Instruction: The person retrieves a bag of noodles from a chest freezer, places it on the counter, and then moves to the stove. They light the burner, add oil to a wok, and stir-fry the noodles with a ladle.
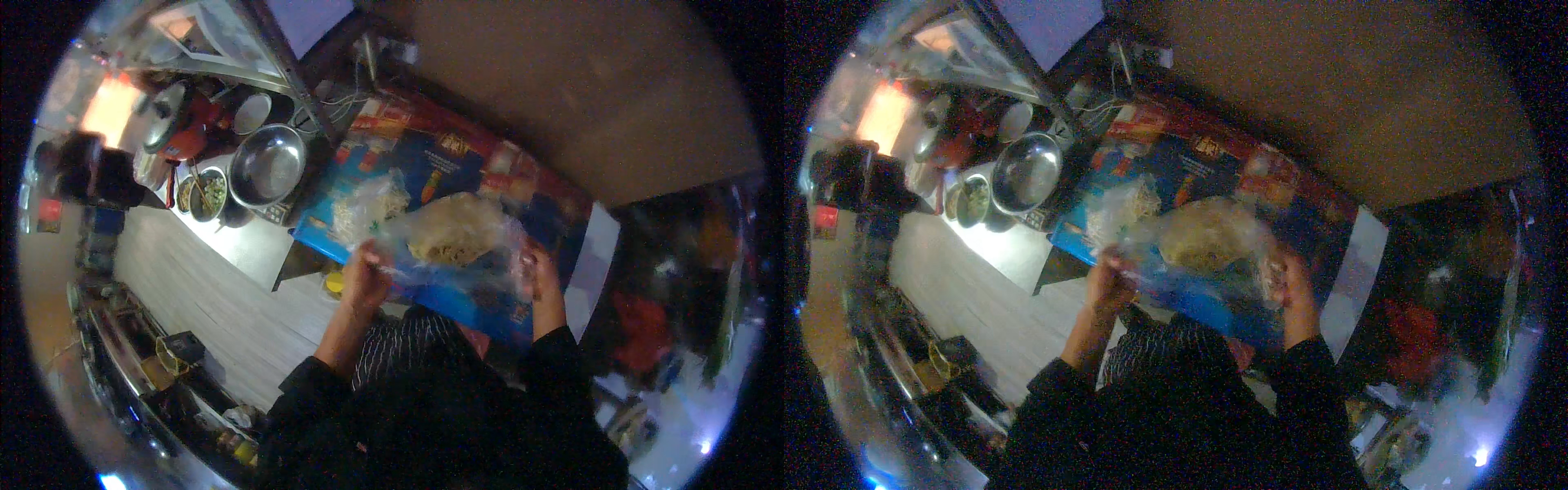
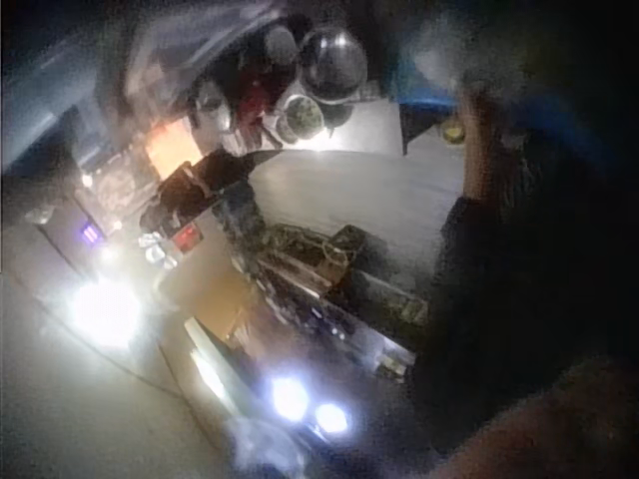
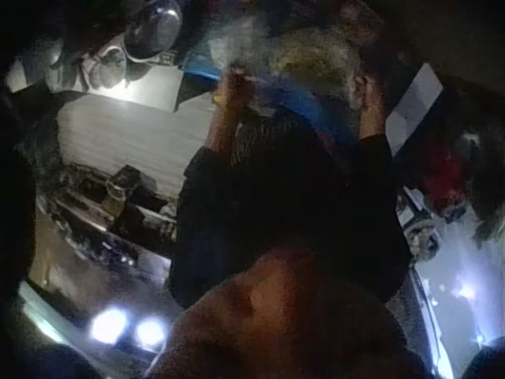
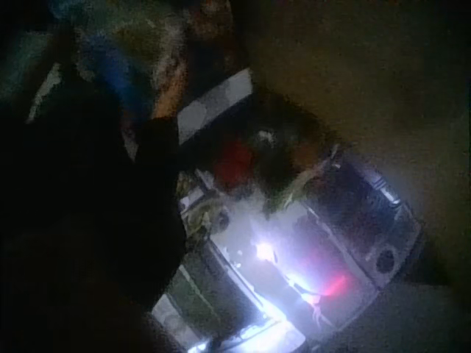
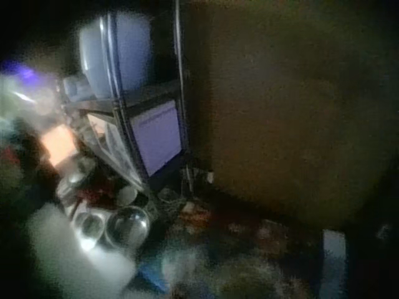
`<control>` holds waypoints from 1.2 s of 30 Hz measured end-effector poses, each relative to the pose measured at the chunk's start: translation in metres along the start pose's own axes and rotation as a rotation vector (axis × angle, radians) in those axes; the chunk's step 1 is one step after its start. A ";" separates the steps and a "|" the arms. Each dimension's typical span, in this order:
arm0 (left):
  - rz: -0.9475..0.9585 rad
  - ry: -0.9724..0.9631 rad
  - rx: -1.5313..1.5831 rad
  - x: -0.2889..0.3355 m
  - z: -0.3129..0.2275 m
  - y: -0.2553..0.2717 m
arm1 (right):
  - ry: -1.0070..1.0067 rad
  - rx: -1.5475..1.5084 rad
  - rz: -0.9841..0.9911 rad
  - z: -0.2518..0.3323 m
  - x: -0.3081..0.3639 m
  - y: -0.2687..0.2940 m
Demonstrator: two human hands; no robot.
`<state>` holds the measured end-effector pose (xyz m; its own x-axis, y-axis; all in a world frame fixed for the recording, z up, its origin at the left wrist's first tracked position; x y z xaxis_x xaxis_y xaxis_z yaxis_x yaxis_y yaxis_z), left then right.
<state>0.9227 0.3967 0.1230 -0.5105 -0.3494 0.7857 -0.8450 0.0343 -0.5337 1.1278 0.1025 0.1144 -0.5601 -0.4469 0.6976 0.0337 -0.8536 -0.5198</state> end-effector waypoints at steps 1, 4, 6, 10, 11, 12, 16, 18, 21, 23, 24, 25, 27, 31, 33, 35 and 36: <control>0.012 0.024 0.078 -0.005 -0.007 -0.002 | 0.017 -0.051 0.015 0.005 0.003 0.005; 0.300 0.115 0.070 0.003 -0.011 -0.034 | 0.119 0.098 -0.132 0.027 0.015 0.022; 0.292 0.093 -0.017 0.012 -0.006 -0.037 | 0.273 0.316 -0.259 0.052 0.036 0.018; 0.166 -0.421 -0.564 0.044 -0.009 -0.045 | 0.811 1.091 -0.409 0.090 0.098 -0.050; 0.151 -0.536 -0.741 0.051 -0.009 -0.050 | 0.979 1.316 -0.425 0.086 0.111 -0.074; 0.130 -0.468 -0.774 0.050 0.000 -0.049 | 1.059 1.467 -0.458 0.077 0.113 -0.089; 0.179 -0.316 -0.815 0.030 0.031 -0.054 | 1.188 1.456 -0.507 0.054 0.072 -0.098; 0.226 -0.249 -0.755 0.019 0.049 -0.057 | 0.967 1.051 -0.399 0.052 0.017 -0.067; 0.269 -0.141 -0.527 0.010 0.065 -0.059 | 0.422 0.262 -0.069 0.024 -0.062 -0.025; 0.262 -0.095 -0.343 0.006 0.059 -0.053 | 0.193 -0.045 0.095 0.017 -0.078 -0.008; 0.232 -0.067 -0.269 0.003 0.055 -0.047 | 0.186 -0.016 0.038 0.021 -0.083 0.010; 0.152 -0.022 -0.232 -0.001 0.042 -0.030 | 0.271 0.123 -0.137 0.029 -0.078 0.038; 0.061 0.077 -0.160 -0.011 0.022 -0.006 | 0.035 -0.114 -0.095 0.020 -0.074 0.052; -0.025 0.130 -0.124 -0.042 0.011 0.019 | -0.011 0.047 -0.344 0.027 -0.052 0.075; -0.026 0.129 -0.186 -0.050 0.011 0.020 | 0.221 0.312 -0.285 0.047 -0.037 0.051; 0.011 0.204 -0.272 -0.046 0.025 0.014 | 0.796 0.861 -0.239 0.077 -0.002 0.000; -0.001 0.190 -0.342 -0.042 0.031 0.013 | 0.983 1.102 -0.194 0.075 0.012 -0.027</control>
<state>0.9383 0.3833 0.0733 -0.5028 -0.1715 0.8472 -0.8336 0.3557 -0.4227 1.1819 0.0998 0.1736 -0.9343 -0.3334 -0.1261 0.2375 -0.8459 0.4776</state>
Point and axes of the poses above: each hand's wrist, its own x-axis away from the middle knuckle, its own y-axis out of the back of the hand, z = x × y, the point moved 10 cm from there along -x, towards the middle knuckle, and after that the axes turned 10 degrees about -z, right-handed, at the moved point
